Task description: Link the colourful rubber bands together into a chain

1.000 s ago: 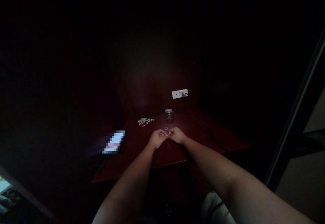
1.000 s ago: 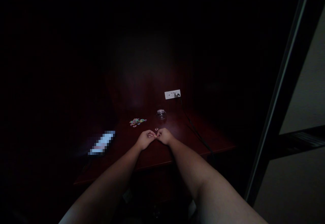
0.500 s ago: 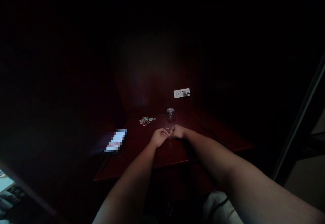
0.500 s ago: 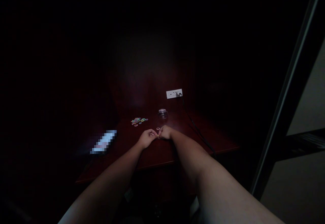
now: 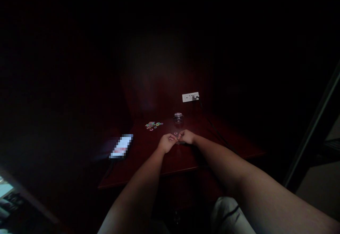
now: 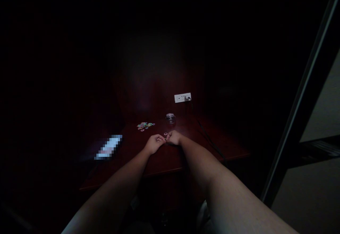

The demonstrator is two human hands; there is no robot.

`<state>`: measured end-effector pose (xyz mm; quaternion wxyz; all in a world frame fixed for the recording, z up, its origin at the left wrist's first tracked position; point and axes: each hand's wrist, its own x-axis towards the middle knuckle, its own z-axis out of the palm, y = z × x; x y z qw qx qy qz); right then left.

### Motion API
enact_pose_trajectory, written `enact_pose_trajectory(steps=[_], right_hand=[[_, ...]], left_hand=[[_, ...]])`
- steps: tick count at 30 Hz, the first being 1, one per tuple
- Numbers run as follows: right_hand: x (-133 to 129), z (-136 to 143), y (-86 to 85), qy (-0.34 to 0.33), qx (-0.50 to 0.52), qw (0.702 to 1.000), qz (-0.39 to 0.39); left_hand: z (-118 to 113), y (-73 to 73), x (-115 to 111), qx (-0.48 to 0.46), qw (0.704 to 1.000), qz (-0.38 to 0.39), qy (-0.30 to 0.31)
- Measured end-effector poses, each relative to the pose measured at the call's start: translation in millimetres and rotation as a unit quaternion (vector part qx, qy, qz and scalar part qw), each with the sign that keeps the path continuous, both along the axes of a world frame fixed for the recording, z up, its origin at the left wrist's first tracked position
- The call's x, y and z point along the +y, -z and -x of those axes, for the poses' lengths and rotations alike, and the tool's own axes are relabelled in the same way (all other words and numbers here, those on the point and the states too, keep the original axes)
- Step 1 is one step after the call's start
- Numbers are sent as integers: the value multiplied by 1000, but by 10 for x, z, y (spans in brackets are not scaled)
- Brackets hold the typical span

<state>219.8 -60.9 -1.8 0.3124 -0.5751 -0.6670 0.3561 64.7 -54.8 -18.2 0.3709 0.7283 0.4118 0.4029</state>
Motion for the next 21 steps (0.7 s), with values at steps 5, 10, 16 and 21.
enact_pose_trajectory(steps=[5, 10, 16, 21], right_hand=[[-6, -11, 21, 22, 39, 999, -11], [9, -11, 41, 45, 59, 997, -21], [29, -19, 66, 51, 74, 996, -17], [17, -33, 54, 50, 87, 995, -13]], left_hand=[[-12, -2, -2, 0, 1000, 0, 3], [-38, -9, 20, -5, 1000, -3, 14], [-71, -20, 50, -4, 1000, -5, 24], [-67, -35, 38, 3, 999, -8, 32]])
